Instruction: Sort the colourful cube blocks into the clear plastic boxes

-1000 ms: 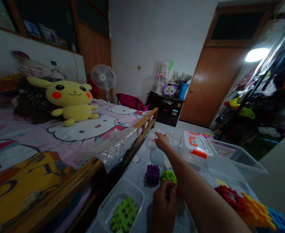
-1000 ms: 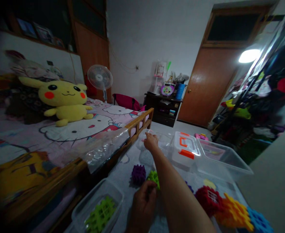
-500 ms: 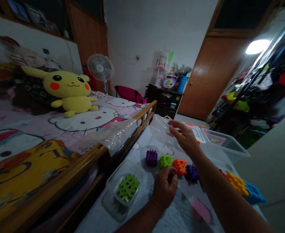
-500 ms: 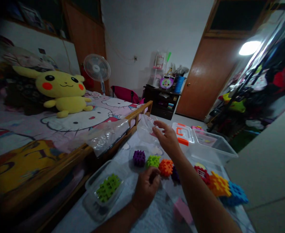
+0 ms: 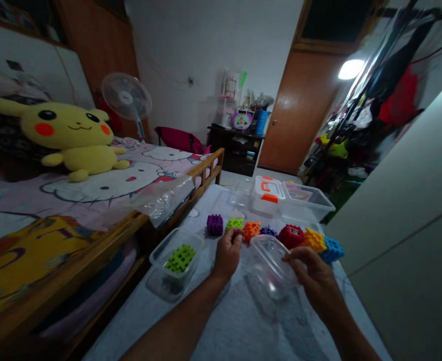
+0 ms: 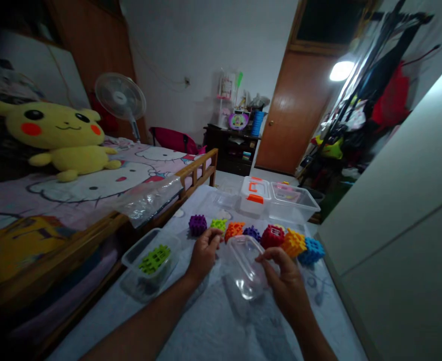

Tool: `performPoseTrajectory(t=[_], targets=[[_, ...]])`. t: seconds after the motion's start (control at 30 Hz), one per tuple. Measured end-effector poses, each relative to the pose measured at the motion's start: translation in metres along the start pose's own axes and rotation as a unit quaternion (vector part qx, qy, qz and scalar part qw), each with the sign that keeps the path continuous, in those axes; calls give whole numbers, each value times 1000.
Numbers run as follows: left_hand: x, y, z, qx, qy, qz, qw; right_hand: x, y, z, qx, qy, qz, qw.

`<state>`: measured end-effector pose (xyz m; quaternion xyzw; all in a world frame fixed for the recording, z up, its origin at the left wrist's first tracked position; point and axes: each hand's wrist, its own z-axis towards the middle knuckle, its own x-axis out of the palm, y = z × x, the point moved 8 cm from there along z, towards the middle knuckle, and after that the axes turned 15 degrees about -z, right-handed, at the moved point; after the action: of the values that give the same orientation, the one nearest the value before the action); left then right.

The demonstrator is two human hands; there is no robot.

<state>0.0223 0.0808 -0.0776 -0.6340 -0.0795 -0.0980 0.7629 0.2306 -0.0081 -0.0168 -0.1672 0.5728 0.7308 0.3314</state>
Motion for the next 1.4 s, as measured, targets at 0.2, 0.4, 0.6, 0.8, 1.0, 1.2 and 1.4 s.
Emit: performPoseTrajectory(t=[0.2, 0.4, 0.6, 0.8, 1.0, 1.2, 1.4], targets=[[12, -17, -16, -49, 123, 112, 985, 33, -9, -21, -58, 59, 7, 997], [-17, -16, -47, -110, 71, 186, 974, 38, -15, -20, -89, 22, -34, 995], [-17, 3, -66, -149, 75, 78, 983, 33, -36, -25, 27, 4, -141, 990], [-16, 5, -62, -117, 88, 55, 988, 41, -34, -32, 53, 79, -72, 993], [-17, 11, -67, -143, 96, 10, 985, 43, -33, -31, 80, 80, 35, 993], [-19, 7, -66, -105, 89, 52, 989, 43, -41, -29, 68, 44, -11, 997], [-18, -1, -66, -76, 92, 104, 987, 43, -47, -29, 63, 35, -38, 997]])
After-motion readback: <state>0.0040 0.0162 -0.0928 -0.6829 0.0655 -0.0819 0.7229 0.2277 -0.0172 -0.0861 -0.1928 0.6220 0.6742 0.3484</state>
